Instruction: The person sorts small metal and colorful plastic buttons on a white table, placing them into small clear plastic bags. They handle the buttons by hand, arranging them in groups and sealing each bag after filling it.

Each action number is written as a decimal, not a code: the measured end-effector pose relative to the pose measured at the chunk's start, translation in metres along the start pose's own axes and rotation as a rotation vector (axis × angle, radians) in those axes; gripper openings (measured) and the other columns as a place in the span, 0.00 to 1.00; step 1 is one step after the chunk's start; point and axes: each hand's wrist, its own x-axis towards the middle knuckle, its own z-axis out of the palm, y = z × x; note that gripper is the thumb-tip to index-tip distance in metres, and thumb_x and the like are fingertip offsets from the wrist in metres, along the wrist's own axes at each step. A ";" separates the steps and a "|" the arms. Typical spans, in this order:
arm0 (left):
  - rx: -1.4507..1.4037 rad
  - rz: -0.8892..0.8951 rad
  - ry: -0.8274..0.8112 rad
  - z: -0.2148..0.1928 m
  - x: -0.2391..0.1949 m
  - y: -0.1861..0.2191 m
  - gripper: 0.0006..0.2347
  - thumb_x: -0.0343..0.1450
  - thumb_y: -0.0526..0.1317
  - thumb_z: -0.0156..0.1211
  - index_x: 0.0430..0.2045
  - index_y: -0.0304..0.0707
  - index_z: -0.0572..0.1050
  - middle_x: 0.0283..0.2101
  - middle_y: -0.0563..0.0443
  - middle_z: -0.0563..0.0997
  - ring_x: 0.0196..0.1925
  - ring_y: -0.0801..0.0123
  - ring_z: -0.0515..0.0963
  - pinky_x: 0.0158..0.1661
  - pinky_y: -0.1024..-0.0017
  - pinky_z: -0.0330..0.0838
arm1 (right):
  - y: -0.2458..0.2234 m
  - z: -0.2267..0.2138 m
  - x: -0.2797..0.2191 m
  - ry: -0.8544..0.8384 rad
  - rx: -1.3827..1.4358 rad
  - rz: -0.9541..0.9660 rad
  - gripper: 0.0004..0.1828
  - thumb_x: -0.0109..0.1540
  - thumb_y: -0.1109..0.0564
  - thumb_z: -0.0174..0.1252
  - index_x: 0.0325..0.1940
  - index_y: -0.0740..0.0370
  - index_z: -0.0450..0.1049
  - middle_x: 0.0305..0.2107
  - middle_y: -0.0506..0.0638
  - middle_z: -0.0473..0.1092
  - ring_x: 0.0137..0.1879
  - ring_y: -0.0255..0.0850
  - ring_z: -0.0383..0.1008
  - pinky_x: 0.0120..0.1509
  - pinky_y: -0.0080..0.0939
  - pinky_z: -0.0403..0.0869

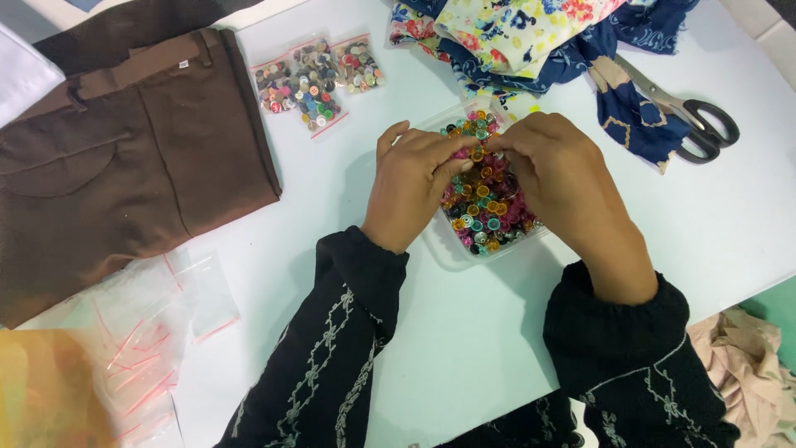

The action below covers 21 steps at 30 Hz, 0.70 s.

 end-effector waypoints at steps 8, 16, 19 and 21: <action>-0.101 -0.031 0.043 -0.014 0.005 0.010 0.10 0.75 0.42 0.62 0.50 0.50 0.80 0.32 0.60 0.81 0.37 0.67 0.75 0.48 0.68 0.64 | 0.004 0.025 0.004 -0.113 -0.109 -0.190 0.15 0.66 0.66 0.58 0.57 0.70 0.77 0.53 0.62 0.74 0.56 0.58 0.71 0.59 0.53 0.73; -0.460 -0.224 0.010 -0.024 0.008 0.028 0.10 0.75 0.40 0.60 0.49 0.45 0.80 0.40 0.53 0.83 0.43 0.73 0.81 0.46 0.76 0.75 | 0.001 0.013 0.001 -0.082 -0.106 -0.106 0.08 0.66 0.68 0.60 0.48 0.66 0.82 0.45 0.58 0.77 0.47 0.53 0.78 0.46 0.50 0.77; -0.689 -0.399 -0.006 -0.026 0.009 0.027 0.11 0.75 0.42 0.59 0.50 0.46 0.80 0.33 0.57 0.81 0.32 0.78 0.75 0.40 0.80 0.75 | -0.011 0.002 0.005 -0.050 0.027 -0.060 0.17 0.62 0.73 0.60 0.52 0.63 0.81 0.45 0.56 0.78 0.50 0.52 0.78 0.53 0.48 0.76; -0.889 -0.507 -0.061 -0.028 0.010 0.027 0.14 0.74 0.40 0.57 0.53 0.39 0.76 0.33 0.53 0.79 0.36 0.75 0.81 0.38 0.77 0.78 | -0.012 0.002 0.006 -0.018 0.125 -0.067 0.14 0.65 0.74 0.58 0.53 0.67 0.80 0.44 0.59 0.76 0.49 0.52 0.78 0.54 0.47 0.76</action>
